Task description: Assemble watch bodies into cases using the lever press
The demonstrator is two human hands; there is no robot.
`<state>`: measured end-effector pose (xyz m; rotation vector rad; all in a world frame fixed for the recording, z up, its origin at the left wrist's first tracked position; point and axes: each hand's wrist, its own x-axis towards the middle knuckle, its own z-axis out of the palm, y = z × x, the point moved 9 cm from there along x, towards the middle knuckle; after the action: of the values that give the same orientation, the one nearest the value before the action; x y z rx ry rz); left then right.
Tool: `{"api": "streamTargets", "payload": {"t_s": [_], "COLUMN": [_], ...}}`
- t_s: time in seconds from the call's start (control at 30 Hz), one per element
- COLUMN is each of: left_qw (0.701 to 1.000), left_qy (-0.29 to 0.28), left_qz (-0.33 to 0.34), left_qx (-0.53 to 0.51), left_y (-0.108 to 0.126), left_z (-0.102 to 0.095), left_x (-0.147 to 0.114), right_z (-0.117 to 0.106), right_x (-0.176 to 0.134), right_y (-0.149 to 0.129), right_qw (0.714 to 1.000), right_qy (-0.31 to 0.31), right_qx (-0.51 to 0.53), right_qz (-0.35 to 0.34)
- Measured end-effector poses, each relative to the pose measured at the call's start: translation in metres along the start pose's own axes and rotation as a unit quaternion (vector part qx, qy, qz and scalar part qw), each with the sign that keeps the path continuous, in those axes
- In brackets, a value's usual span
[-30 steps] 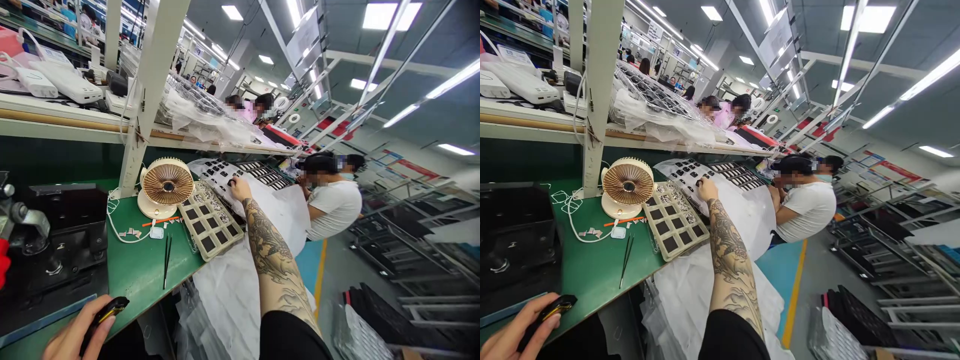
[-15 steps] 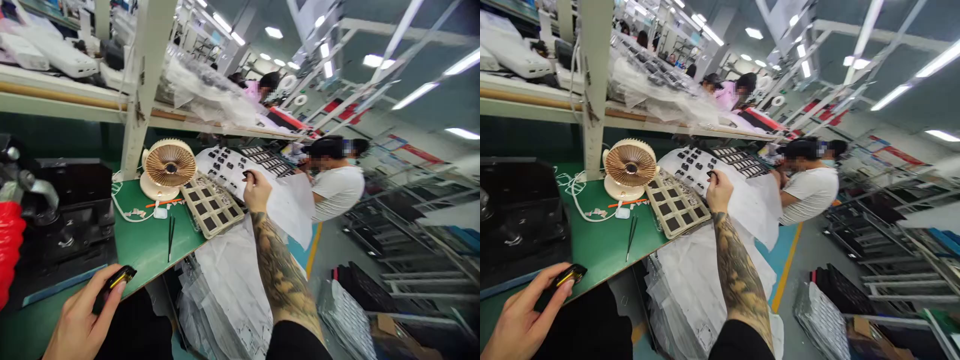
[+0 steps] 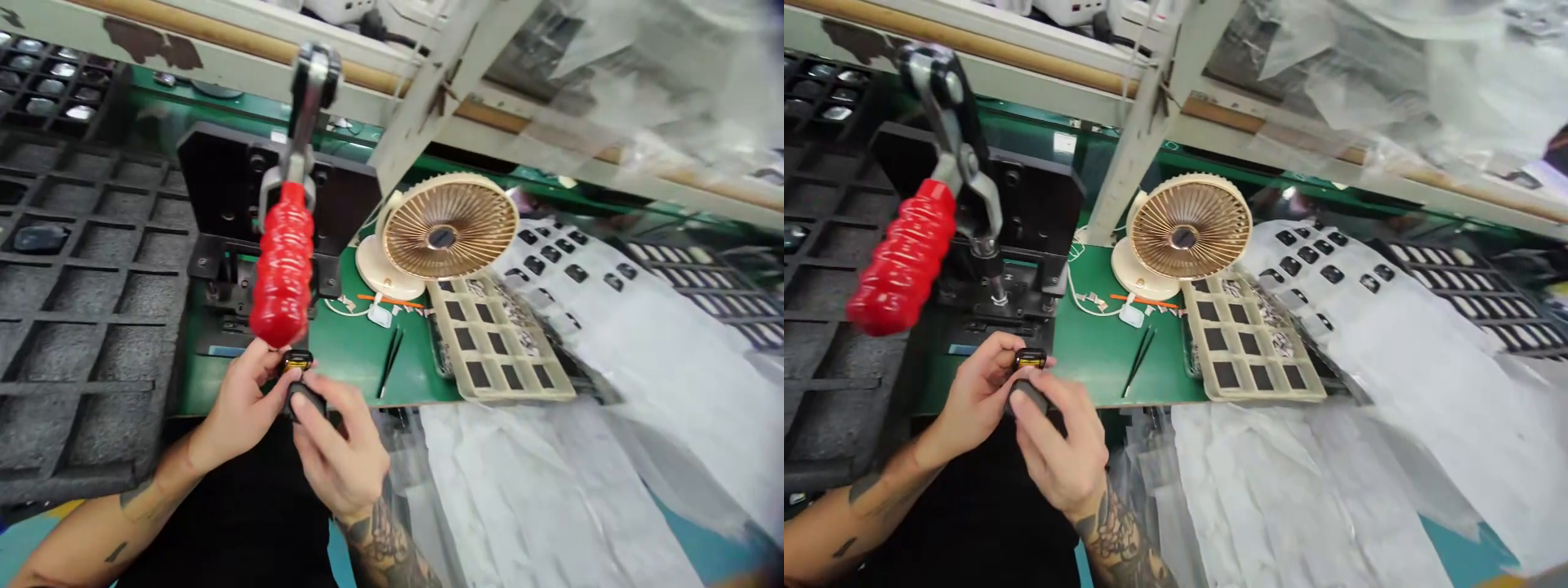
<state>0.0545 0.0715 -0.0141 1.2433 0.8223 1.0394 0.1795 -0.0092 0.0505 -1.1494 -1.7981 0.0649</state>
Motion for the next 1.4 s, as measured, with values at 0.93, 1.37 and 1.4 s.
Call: {"api": "streamTargets", "payload": {"t_s": [0.93, 1.37, 1.4], "left_qw": [0.994, 0.989, 0.989], "left_qy": [0.012, 0.066, 0.056], "left_qz": [0.019, 0.010, 0.012], "left_qx": [-0.110, -0.130, -0.134], "left_y": [0.008, -0.004, -0.002], "left_z": [-0.003, -0.001, 0.001], "left_x": [0.005, 0.006, 0.007], "right_z": [0.001, 0.019, 0.017], "right_x": [0.034, 0.027, 0.024], "right_y": [0.031, 0.041, 0.052], "right_qw": [1.000, 0.999, 0.997], "right_qy": [0.029, -0.025, -0.010], "right_qx": [-0.003, 0.049, 0.069], "right_qz": [0.002, 0.001, 0.038]}}
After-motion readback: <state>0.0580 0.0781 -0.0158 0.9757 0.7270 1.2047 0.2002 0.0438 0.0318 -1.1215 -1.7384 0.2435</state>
